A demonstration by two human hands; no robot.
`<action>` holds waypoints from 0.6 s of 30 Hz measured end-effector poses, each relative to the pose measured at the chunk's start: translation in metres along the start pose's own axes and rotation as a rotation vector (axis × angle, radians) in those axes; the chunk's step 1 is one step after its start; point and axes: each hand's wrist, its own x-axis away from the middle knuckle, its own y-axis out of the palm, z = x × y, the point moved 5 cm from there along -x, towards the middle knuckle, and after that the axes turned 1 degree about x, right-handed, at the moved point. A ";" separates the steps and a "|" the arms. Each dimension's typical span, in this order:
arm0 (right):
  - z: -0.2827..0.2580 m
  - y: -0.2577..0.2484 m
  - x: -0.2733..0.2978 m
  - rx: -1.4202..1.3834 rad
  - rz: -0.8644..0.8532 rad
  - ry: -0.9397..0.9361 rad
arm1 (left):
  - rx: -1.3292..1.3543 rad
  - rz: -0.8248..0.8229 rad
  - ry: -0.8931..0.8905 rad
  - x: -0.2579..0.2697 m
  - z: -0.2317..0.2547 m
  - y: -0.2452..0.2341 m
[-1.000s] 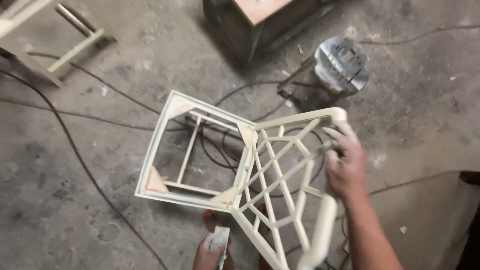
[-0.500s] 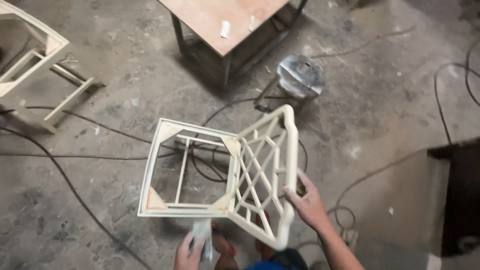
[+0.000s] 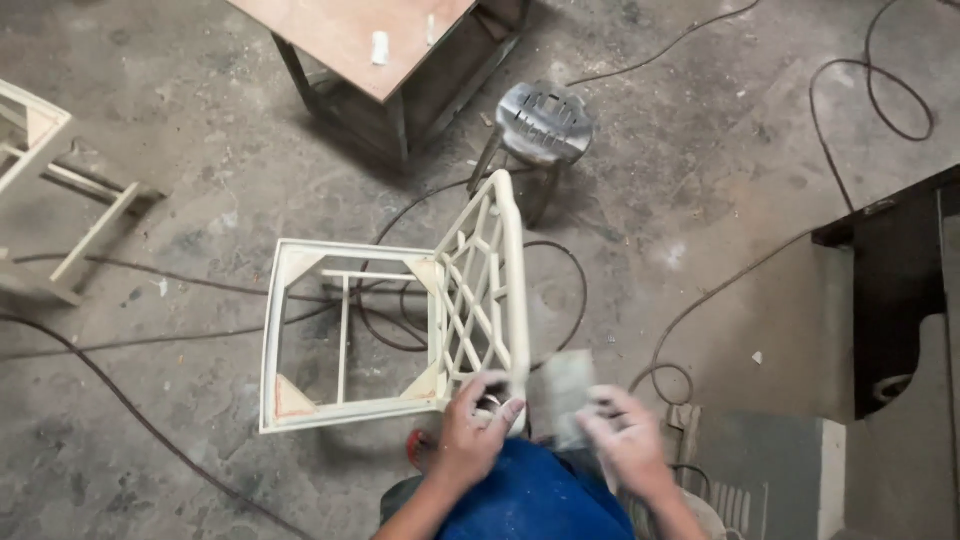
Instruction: The person sands the frame of a white chair using a sanding block. They work on the legs, seat frame, and backrest, repositioning the chair to access different areas.
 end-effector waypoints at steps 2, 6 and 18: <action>0.000 -0.026 -0.014 -0.117 0.070 0.022 | -0.089 -0.060 0.036 0.000 -0.020 0.010; -0.005 -0.053 -0.042 -0.461 0.082 0.046 | -0.201 -0.323 0.024 0.006 -0.026 0.044; -0.019 -0.038 -0.208 -0.726 -0.423 0.002 | -0.301 0.042 -0.169 -0.073 -0.029 0.078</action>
